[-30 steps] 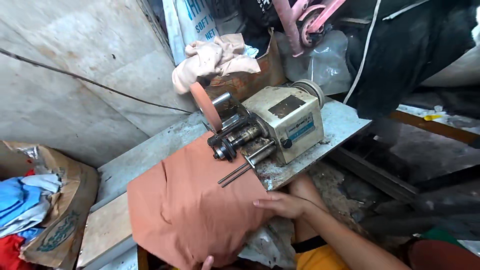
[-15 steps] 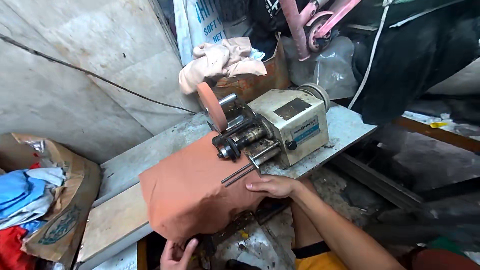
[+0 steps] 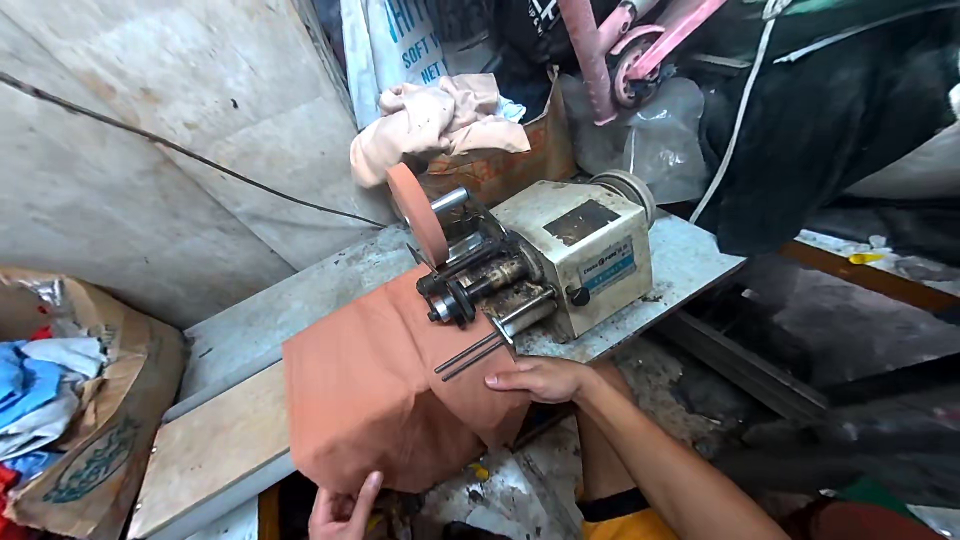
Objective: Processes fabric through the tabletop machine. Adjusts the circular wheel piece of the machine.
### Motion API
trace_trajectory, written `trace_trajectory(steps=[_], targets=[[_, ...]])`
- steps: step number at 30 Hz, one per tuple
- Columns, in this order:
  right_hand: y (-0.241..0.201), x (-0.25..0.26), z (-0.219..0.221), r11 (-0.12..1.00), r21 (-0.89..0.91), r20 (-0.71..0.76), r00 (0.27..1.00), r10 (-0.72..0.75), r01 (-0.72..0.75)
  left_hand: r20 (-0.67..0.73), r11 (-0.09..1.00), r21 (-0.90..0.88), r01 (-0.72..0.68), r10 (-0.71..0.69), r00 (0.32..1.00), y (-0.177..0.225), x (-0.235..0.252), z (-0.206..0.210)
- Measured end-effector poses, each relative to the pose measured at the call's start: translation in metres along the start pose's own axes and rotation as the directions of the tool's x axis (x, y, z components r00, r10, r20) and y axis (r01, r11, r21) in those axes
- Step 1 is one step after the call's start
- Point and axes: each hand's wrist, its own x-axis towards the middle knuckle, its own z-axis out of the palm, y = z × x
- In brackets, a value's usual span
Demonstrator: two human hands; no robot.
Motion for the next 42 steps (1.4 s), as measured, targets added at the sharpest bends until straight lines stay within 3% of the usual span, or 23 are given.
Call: trace_trajectory(steps=[3, 5, 7, 8, 12, 16, 20, 22, 24, 26, 29, 33, 37, 41, 42], targets=[[0.002, -0.001, -0.001, 1.0, -0.001, 0.012, 1.0, -0.008, 0.008, -0.021, 0.97, -0.239, -0.047, 0.043, 0.999, -0.001, -0.003, -0.004], [0.002, -0.001, -0.001, 1.0, -0.009, 0.013, 1.0, -0.01, 0.01, -0.081, 0.987, -0.153, -0.053, 0.041, 0.996, -0.008, -0.005, 0.0], [0.002, -0.001, -0.001, 1.0, -0.007, 0.006, 1.0, 0.0, 0.0, -0.061, 0.998, 0.058, 0.037, -0.033, 0.998, -0.011, -0.014, 0.008], [0.002, -0.001, -0.002, 1.0, -0.002, 0.014, 1.0, 0.0, 0.0, -0.041, 0.995, 0.074, 0.071, -0.068, 0.997, -0.012, -0.02, 0.011], [0.003, 0.0, -0.002, 1.0, 0.005, 0.043, 0.999, -0.024, 0.024, -0.069, 0.969, -0.246, -0.015, -0.003, 0.998, -0.021, -0.025, 0.0], [0.001, 0.0, -0.001, 1.0, 0.012, 0.029, 0.999, -0.024, 0.024, -0.097, 0.999, -0.016, 0.039, -0.041, 0.994, -0.022, -0.023, 0.006], [0.003, -0.001, -0.001, 0.999, 0.028, 0.023, 0.999, -0.03, 0.029, -0.091, 0.961, -0.275, -0.038, 0.014, 0.996, -0.019, -0.022, -0.006], [0.004, -0.001, -0.001, 0.999, 0.028, 0.024, 0.999, -0.038, 0.038, -0.146, 0.979, -0.202, -0.037, 0.007, 0.989, -0.017, -0.018, -0.002], [0.002, 0.0, -0.001, 0.999, 0.028, 0.026, 0.999, -0.033, 0.032, -0.107, 0.999, -0.036, 0.015, -0.019, 0.994, -0.016, -0.019, 0.005], [0.001, 0.0, 0.0, 0.999, 0.032, 0.026, 0.999, -0.023, 0.022, -0.071, 0.994, -0.11, 0.002, -0.009, 0.997, -0.016, -0.022, 0.003], [0.002, -0.001, 0.0, 0.999, 0.043, 0.032, 0.999, -0.03, 0.028, -0.143, 0.953, -0.292, -0.083, 0.042, 0.989, -0.018, -0.018, -0.003], [0.001, -0.001, 0.0, 0.999, 0.037, 0.023, 0.999, -0.027, 0.026, -0.119, 0.998, -0.05, 0.023, -0.029, 0.992, -0.015, -0.021, 0.007], [0.002, -0.001, 0.0, 0.999, 0.039, 0.014, 1.0, -0.003, 0.003, -0.154, 0.959, -0.275, -0.075, 0.033, 0.988, -0.014, -0.018, -0.007], [0.001, -0.001, 0.001, 0.999, 0.042, 0.014, 1.0, -0.015, 0.014, -0.144, 0.997, -0.074, 0.008, -0.019, 0.989, -0.012, -0.018, 0.006], [0.001, -0.001, 0.0, 0.999, 0.041, 0.017, 1.0, -0.016, 0.015, -0.119, 0.995, -0.099, 0.008, -0.02, 0.993, -0.011, -0.02, 0.007]])
